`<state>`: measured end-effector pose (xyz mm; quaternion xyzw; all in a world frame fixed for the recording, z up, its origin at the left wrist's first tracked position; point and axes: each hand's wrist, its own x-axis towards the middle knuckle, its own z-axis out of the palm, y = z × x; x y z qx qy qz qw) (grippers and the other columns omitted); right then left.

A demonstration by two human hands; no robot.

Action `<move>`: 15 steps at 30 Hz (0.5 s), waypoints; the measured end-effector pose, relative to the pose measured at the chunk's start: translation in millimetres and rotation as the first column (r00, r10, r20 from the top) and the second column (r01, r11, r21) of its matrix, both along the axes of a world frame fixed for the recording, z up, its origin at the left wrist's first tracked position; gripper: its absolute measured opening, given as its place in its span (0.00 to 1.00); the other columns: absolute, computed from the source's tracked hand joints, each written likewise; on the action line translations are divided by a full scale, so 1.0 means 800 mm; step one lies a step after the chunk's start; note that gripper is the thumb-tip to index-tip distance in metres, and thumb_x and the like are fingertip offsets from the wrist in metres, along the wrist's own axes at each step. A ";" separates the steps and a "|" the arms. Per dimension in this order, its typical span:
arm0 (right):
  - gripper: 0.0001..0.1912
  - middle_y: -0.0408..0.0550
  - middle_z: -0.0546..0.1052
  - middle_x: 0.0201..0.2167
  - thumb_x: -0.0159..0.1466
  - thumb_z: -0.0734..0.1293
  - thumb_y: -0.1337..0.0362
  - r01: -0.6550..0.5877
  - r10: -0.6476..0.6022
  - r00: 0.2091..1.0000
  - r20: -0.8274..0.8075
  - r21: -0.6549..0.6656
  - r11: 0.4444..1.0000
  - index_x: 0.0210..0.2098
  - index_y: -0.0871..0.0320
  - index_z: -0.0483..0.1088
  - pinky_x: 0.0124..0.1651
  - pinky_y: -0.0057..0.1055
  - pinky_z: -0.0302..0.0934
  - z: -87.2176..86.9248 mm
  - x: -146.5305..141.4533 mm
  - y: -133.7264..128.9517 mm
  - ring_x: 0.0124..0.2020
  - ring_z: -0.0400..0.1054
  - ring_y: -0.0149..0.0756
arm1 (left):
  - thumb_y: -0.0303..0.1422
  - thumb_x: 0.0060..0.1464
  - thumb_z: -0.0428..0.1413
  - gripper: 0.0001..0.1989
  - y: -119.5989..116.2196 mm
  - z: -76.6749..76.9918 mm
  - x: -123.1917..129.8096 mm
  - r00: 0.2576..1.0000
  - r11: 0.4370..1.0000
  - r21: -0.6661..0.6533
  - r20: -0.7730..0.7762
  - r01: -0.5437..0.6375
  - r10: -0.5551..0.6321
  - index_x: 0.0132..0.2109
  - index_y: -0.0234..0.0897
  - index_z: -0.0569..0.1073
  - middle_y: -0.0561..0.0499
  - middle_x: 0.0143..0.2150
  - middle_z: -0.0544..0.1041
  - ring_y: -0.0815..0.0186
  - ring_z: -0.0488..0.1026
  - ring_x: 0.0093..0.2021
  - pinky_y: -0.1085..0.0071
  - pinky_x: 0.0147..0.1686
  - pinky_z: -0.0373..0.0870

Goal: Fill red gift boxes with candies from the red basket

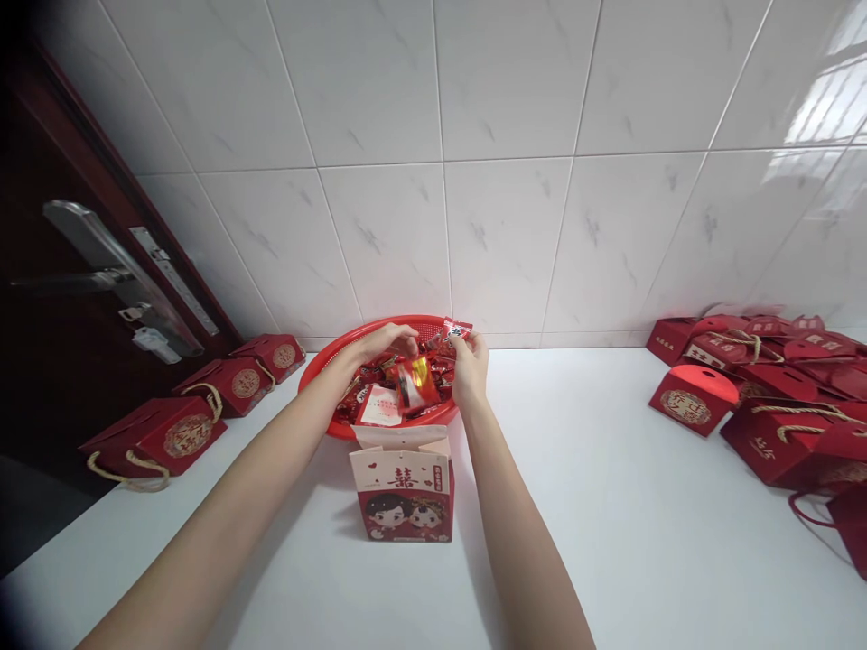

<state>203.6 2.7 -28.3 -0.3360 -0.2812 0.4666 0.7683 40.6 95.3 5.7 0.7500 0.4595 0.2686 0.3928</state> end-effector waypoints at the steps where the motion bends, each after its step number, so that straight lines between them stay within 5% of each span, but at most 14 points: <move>1: 0.09 0.40 0.79 0.24 0.51 0.72 0.64 0.004 -0.004 1.000 -0.004 -0.002 1.000 0.30 0.55 0.70 0.32 0.32 0.69 0.000 0.000 0.000 0.28 0.74 0.36 | 0.45 0.48 0.57 0.16 0.002 -0.003 -0.001 0.998 1.000 0.014 -0.055 -0.011 0.012 0.24 0.38 0.75 0.47 0.29 0.79 0.59 0.75 0.33 0.66 0.36 0.70; 5: 0.09 0.40 0.78 0.23 0.50 0.72 0.63 0.006 -0.007 1.000 -0.010 -0.012 1.000 0.30 0.55 0.70 0.32 0.31 0.68 0.002 -0.001 0.000 0.28 0.74 0.36 | 0.38 0.41 0.63 0.10 0.011 -0.017 -0.005 0.954 0.989 0.114 -0.272 -0.096 0.124 0.33 0.39 0.78 0.46 0.42 0.82 0.54 0.76 0.47 0.65 0.46 0.69; 10: 0.09 0.39 0.77 0.22 0.49 0.72 0.64 0.021 -0.021 1.000 -0.015 -0.017 1.000 0.30 0.55 0.69 0.31 0.30 0.67 0.001 -0.001 0.001 0.28 0.73 0.36 | 0.35 0.27 0.71 0.29 0.023 -0.032 -0.005 0.866 0.981 0.130 -0.464 -0.141 0.186 0.43 0.42 0.78 0.39 0.57 0.77 0.43 0.70 0.60 0.61 0.52 0.67; 15: 0.09 0.39 0.77 0.22 0.49 0.72 0.64 0.012 -0.012 1.000 -0.007 -0.005 1.000 0.29 0.55 0.69 0.32 0.31 0.68 0.000 0.000 0.001 0.29 0.73 0.36 | 0.36 0.23 0.72 0.28 0.033 -0.034 -0.006 0.874 0.985 0.075 -0.454 -0.154 0.172 0.39 0.41 0.79 0.41 0.47 0.82 0.44 0.75 0.52 0.64 0.45 0.68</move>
